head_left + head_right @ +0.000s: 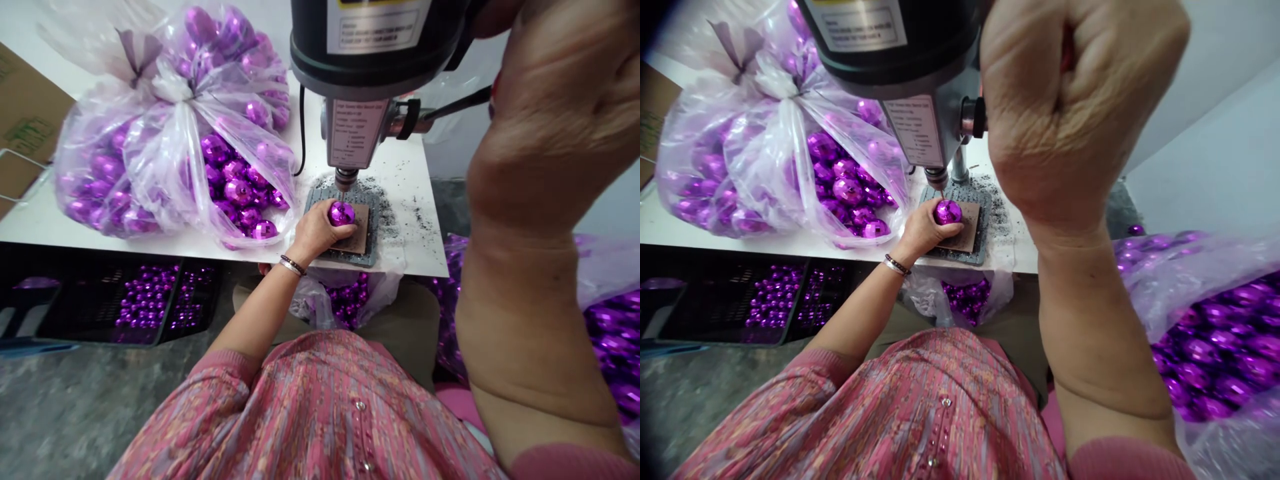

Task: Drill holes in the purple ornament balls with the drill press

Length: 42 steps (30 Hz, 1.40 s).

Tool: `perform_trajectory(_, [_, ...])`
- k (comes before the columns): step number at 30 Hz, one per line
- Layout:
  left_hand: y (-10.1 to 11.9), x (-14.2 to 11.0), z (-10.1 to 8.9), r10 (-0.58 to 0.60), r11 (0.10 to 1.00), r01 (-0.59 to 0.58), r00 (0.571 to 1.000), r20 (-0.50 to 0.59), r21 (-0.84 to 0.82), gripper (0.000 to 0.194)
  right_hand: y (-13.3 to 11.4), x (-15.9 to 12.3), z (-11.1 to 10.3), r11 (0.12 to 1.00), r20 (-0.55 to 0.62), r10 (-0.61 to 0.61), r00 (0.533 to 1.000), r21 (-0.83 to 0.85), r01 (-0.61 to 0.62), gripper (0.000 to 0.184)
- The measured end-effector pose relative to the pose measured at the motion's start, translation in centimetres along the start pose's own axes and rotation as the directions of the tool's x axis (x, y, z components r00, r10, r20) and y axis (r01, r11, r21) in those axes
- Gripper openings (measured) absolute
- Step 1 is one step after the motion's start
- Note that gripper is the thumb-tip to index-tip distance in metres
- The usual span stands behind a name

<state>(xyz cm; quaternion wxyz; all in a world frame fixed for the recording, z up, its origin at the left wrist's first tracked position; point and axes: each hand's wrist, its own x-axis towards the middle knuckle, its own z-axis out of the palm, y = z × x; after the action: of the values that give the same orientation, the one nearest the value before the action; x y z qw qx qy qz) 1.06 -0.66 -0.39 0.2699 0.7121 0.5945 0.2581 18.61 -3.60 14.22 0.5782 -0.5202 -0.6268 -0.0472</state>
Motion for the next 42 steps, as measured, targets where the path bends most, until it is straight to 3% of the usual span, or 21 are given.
perform_trajectory(3, [-0.1, 0.0, 0.1, -0.006, 1.0, 0.006, 1.0, 0.002, 0.006, 0.049, -0.5, -1.5, -0.1, 0.984, -0.041, -0.176, 0.984, -0.003, 0.176, 0.048])
perform_trajectory(7, [-0.2, 0.0, 0.1, 0.003, 1.0, -0.003, 1.0, 0.002, 0.008, 0.043, -0.3, -3.7, -0.2, 0.961, -0.087, -0.269, 0.959, -0.084, 0.262, 0.036])
perform_trajectory(20, [-0.1, -0.3, 0.3, 0.026, 1.0, -0.026, 0.999, -0.023, -0.016, 0.033, 2.0, -5.9, 1.1, 0.889, -0.145, -0.438, 0.887, -0.219, 0.403, 0.028])
perform_trajectory(42, [-0.3, -0.5, 0.5, 0.022, 1.0, -0.022, 0.999, -0.026, -0.013, 0.054, 3.3, -8.5, 2.6, 0.906, -0.195, -0.42, 0.886, -0.152, 0.395, 0.022])
